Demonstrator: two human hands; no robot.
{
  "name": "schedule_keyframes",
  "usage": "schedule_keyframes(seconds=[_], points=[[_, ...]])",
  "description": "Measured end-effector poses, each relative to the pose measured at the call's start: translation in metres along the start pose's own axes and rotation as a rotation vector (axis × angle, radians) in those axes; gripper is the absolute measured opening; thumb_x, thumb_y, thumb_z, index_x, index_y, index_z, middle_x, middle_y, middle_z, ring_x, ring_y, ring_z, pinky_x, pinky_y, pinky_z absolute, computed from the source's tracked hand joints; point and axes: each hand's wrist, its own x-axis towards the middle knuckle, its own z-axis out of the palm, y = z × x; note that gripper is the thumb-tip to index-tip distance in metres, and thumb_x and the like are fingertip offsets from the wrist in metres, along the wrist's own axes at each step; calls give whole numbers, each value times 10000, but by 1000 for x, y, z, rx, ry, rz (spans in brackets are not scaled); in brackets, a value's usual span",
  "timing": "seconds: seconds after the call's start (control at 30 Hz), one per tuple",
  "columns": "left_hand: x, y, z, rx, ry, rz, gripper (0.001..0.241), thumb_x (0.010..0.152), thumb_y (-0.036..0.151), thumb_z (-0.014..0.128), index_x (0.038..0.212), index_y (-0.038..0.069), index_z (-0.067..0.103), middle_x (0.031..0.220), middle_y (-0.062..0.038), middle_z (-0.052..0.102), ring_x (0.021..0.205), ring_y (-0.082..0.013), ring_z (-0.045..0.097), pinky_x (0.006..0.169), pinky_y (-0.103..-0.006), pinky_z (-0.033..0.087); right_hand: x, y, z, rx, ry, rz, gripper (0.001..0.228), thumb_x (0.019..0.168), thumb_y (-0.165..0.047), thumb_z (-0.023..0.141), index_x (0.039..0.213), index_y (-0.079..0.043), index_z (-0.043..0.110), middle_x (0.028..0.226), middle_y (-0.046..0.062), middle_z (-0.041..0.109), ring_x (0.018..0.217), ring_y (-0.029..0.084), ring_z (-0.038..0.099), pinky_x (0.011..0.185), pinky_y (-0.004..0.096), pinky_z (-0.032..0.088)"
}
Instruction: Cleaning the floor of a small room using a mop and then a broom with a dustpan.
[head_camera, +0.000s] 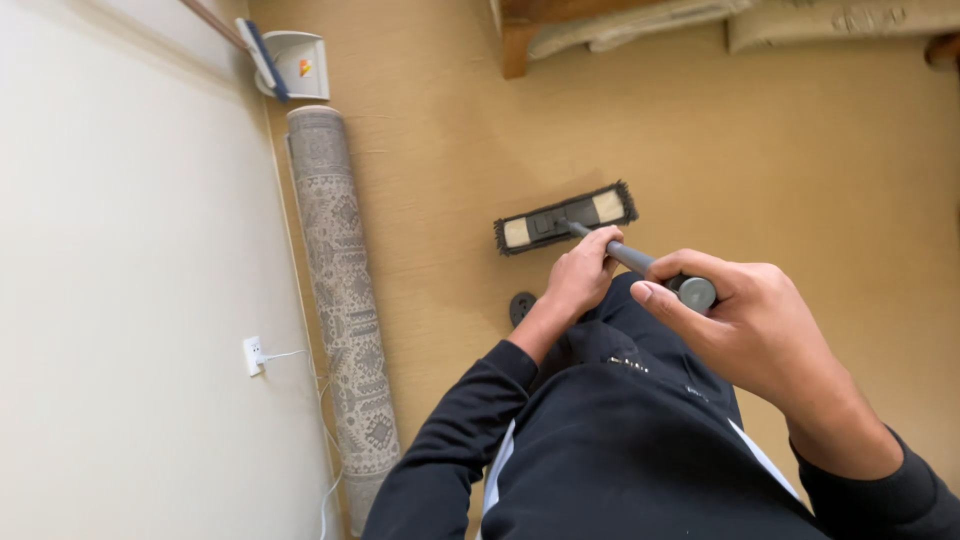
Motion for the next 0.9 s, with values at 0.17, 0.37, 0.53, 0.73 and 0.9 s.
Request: schedule_keyframes(seconds=[0.17, 0.37, 0.53, 0.73, 0.9], points=[[60, -28, -32, -58, 238, -29, 328, 934, 180, 658, 1258, 182, 600, 1240, -82, 697, 1069, -361, 688, 837, -465, 568, 101, -7, 10, 21, 109, -412, 220, 897, -250, 794, 955, -44, 746, 739, 95, 630, 636, 162, 581, 584, 295, 458], [148, -9, -93, -18, 410, -122, 331, 933, 179, 674, 1256, 172, 598, 1169, -108, 719, 1037, -370, 696, 812, -477, 568, 244, 7, 12, 504, -141, -595, 286, 1025, -204, 685, 839, 5, 627, 884, 83, 676, 761, 135, 596, 702, 284, 495], [207, 17, -153, -58, 532, -235, 315, 955, 204, 673, 1263, 178, 609, 1146, -96, 730, 960, -375, 708, 753, -479, 570, 338, -24, 5, 870, -278, -697, 441, 1160, -178, 600, 760, -10, 516, 719, 32, 585, 673, 102, 566, 794, 285, 550], [265, -19, -208, 33, 886, -107, 292, 963, 246, 665, 1241, 164, 621, 1146, -78, 724, 968, -346, 717, 775, -444, 590, 429, -104, 25, 766, -319, -783, 350, 1067, -245, 642, 828, -7, 549, 814, 60, 661, 695, 104, 570, 671, 265, 487], [318, -79, -277, 35, 786, -258, 194, 1007, 252, 652, 1174, 153, 654, 1039, -85, 758, 923, -363, 716, 718, -484, 561, 526, -151, 89, 375, -455, -775, 448, 1006, -330, 728, 706, -36, 572, 601, -8, 556, 565, 67, 486, 510, 261, 386]])
